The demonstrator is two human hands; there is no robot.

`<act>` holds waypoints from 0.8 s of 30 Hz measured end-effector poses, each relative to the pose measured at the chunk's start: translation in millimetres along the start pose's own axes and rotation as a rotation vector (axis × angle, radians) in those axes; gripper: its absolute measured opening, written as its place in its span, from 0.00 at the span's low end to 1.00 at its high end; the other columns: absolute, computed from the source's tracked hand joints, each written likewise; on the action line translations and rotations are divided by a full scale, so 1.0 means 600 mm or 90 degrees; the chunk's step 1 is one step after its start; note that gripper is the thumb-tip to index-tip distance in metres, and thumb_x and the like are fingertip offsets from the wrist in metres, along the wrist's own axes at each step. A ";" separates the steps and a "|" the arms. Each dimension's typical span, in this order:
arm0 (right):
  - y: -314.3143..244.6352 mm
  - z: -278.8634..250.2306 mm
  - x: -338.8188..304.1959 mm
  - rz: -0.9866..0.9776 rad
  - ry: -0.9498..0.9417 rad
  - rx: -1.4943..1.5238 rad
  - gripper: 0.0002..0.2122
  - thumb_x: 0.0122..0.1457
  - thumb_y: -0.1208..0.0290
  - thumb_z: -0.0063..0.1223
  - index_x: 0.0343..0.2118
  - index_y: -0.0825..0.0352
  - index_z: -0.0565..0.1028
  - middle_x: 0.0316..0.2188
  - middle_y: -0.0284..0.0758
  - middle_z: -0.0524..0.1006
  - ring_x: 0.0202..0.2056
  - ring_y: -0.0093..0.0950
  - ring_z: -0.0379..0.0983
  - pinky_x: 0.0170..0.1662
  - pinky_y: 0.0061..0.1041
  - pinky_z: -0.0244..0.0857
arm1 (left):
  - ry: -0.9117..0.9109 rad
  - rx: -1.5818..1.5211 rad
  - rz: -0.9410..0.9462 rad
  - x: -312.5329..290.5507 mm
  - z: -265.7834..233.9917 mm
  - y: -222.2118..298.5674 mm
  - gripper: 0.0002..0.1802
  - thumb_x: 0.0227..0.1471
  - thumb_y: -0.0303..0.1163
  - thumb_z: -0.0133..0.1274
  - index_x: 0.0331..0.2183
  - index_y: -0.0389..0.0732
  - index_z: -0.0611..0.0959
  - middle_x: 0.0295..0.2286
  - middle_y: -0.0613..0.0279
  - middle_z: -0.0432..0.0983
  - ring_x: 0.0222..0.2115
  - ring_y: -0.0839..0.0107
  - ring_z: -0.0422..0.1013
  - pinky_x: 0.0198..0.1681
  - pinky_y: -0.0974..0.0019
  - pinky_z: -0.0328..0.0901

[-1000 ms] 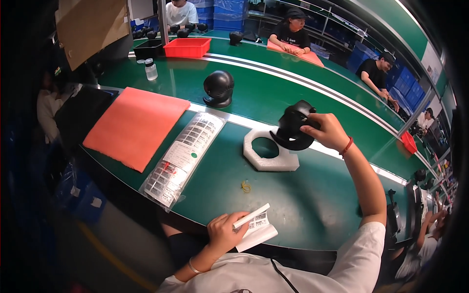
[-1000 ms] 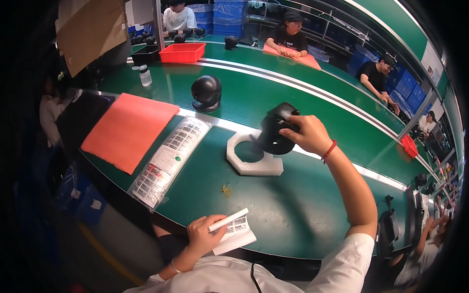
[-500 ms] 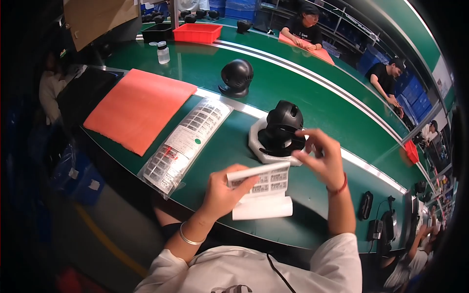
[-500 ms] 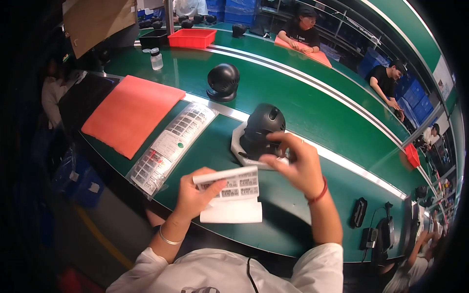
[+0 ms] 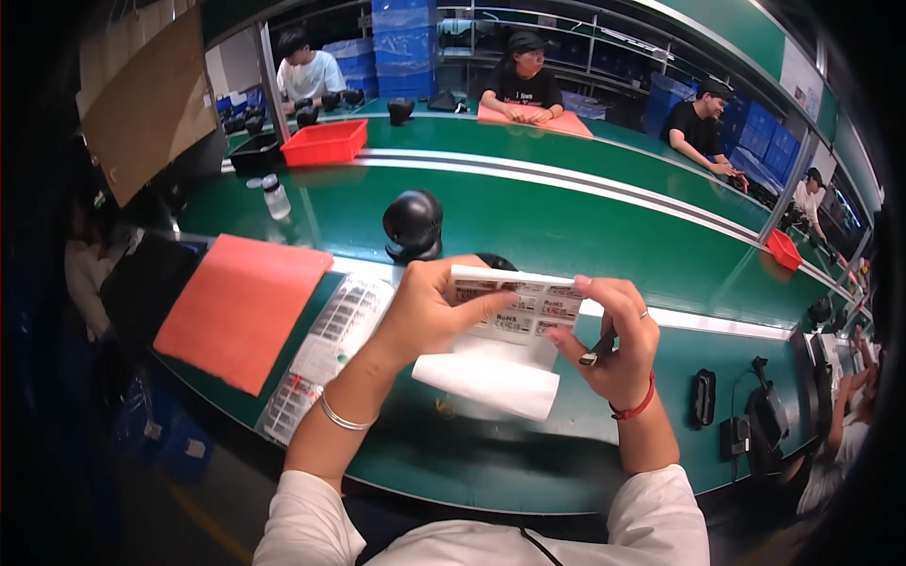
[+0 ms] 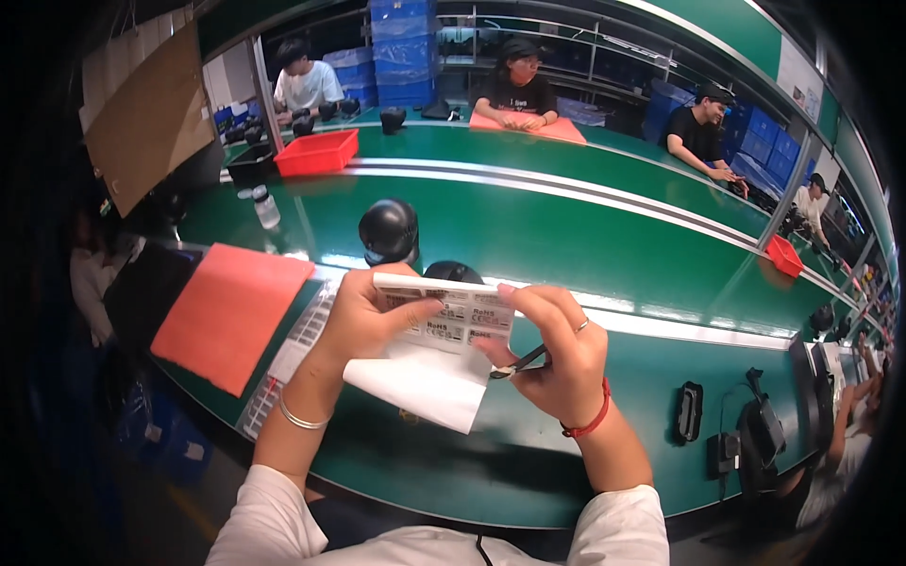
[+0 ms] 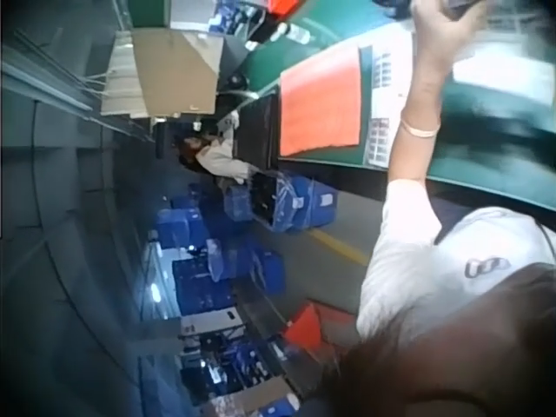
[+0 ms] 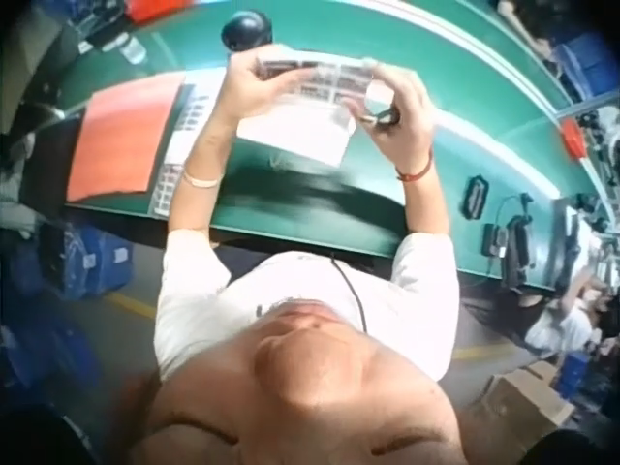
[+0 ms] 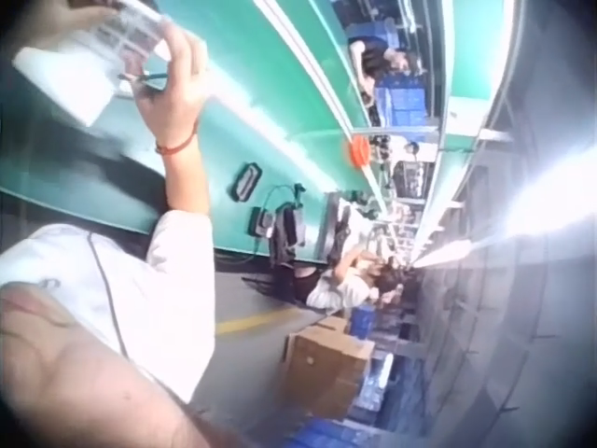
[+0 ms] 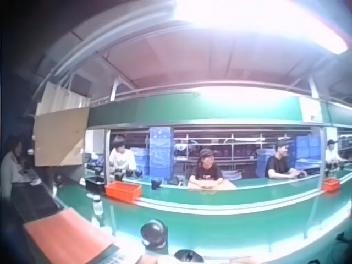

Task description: Labeling and inspecting lamp components on an assembly line.

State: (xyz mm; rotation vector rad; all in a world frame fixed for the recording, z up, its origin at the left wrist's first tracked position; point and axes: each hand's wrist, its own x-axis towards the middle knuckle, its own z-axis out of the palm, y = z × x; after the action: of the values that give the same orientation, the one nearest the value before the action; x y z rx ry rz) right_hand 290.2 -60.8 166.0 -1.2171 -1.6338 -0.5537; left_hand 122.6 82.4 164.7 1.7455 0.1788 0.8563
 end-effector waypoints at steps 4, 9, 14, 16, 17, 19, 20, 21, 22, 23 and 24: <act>0.009 -0.002 0.006 0.000 -0.019 0.003 0.25 0.36 0.71 0.71 0.41 0.63 0.75 0.32 0.37 0.75 0.29 0.31 0.75 0.28 0.25 0.70 | 0.022 -0.070 -0.024 0.008 0.008 0.002 0.13 0.48 0.30 0.61 0.35 0.31 0.82 0.26 0.66 0.78 0.25 0.85 0.70 0.28 0.79 0.65; 0.009 0.011 0.018 0.048 -0.074 0.131 0.23 0.37 0.72 0.71 0.39 0.66 0.76 0.33 0.38 0.76 0.30 0.30 0.75 0.30 0.23 0.69 | -0.005 0.092 0.041 0.005 -0.003 -0.023 0.14 0.45 0.34 0.64 0.31 0.34 0.85 0.16 0.68 0.75 0.18 0.87 0.64 0.18 0.78 0.59; 0.012 0.013 0.010 0.136 -0.052 0.098 0.14 0.40 0.79 0.67 0.33 0.67 0.79 0.23 0.34 0.79 0.17 0.20 0.70 0.20 0.15 0.60 | -0.048 0.109 0.029 0.012 -0.011 -0.017 0.20 0.40 0.35 0.67 0.35 0.35 0.81 0.23 0.64 0.77 0.25 0.82 0.71 0.28 0.76 0.65; 0.022 0.016 0.006 0.130 -0.032 0.085 0.14 0.40 0.78 0.67 0.33 0.67 0.79 0.23 0.34 0.79 0.16 0.18 0.68 0.19 0.14 0.58 | -0.055 -0.041 -0.002 0.015 -0.017 -0.017 0.33 0.36 0.29 0.69 0.46 0.38 0.72 0.37 0.60 0.76 0.38 0.77 0.72 0.42 0.72 0.66; 0.025 0.016 0.003 0.134 -0.028 0.075 0.13 0.41 0.76 0.67 0.33 0.67 0.79 0.23 0.35 0.79 0.15 0.18 0.67 0.19 0.14 0.58 | -0.055 -0.017 -0.007 0.018 -0.023 -0.013 0.36 0.36 0.26 0.68 0.49 0.40 0.69 0.39 0.60 0.74 0.40 0.74 0.72 0.45 0.71 0.66; 0.032 0.021 0.000 0.135 -0.012 0.082 0.13 0.41 0.76 0.67 0.33 0.67 0.79 0.23 0.35 0.79 0.15 0.18 0.67 0.19 0.14 0.57 | -0.050 -0.026 0.005 0.021 -0.027 -0.009 0.36 0.37 0.26 0.67 0.50 0.40 0.69 0.39 0.60 0.75 0.40 0.74 0.72 0.46 0.70 0.66; 0.033 0.024 -0.002 0.133 0.003 0.092 0.13 0.41 0.76 0.67 0.33 0.67 0.79 0.23 0.34 0.79 0.15 0.17 0.67 0.19 0.14 0.57 | -0.065 -0.021 -0.018 0.018 -0.030 -0.006 0.35 0.38 0.25 0.66 0.50 0.39 0.70 0.40 0.59 0.74 0.41 0.74 0.72 0.46 0.70 0.67; 0.037 0.023 -0.005 0.128 -0.009 0.099 0.14 0.41 0.76 0.67 0.34 0.67 0.79 0.24 0.35 0.79 0.17 0.17 0.67 0.19 0.15 0.57 | -0.054 -0.025 0.003 0.016 -0.029 -0.009 0.28 0.41 0.23 0.64 0.47 0.37 0.73 0.38 0.60 0.76 0.39 0.74 0.73 0.44 0.71 0.68; 0.037 0.021 -0.004 0.130 -0.010 0.099 0.14 0.41 0.76 0.67 0.34 0.67 0.79 0.24 0.35 0.79 0.17 0.17 0.67 0.19 0.15 0.57 | -0.061 -0.031 -0.015 0.016 -0.031 -0.007 0.24 0.43 0.23 0.62 0.45 0.36 0.75 0.36 0.61 0.76 0.38 0.75 0.74 0.43 0.72 0.68; 0.035 0.020 0.000 0.114 -0.022 0.124 0.14 0.41 0.76 0.68 0.34 0.68 0.79 0.25 0.35 0.79 0.18 0.17 0.68 0.19 0.15 0.57 | -0.064 -0.034 -0.032 0.014 -0.035 -0.003 0.20 0.44 0.22 0.61 0.43 0.35 0.76 0.35 0.62 0.77 0.37 0.75 0.74 0.42 0.72 0.68; 0.033 0.018 0.003 0.098 -0.034 0.148 0.15 0.40 0.76 0.68 0.34 0.68 0.79 0.26 0.35 0.79 0.19 0.17 0.68 0.19 0.15 0.57 | -0.031 -0.053 -0.003 0.013 -0.032 -0.002 0.14 0.46 0.20 0.59 0.39 0.34 0.79 0.31 0.62 0.79 0.34 0.76 0.75 0.40 0.74 0.69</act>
State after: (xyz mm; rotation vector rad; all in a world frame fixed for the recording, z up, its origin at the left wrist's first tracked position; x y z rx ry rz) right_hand 303.2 -43.8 159.7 -1.1785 -1.5835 -0.2293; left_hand 116.6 101.5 169.0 1.6861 0.1137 0.8061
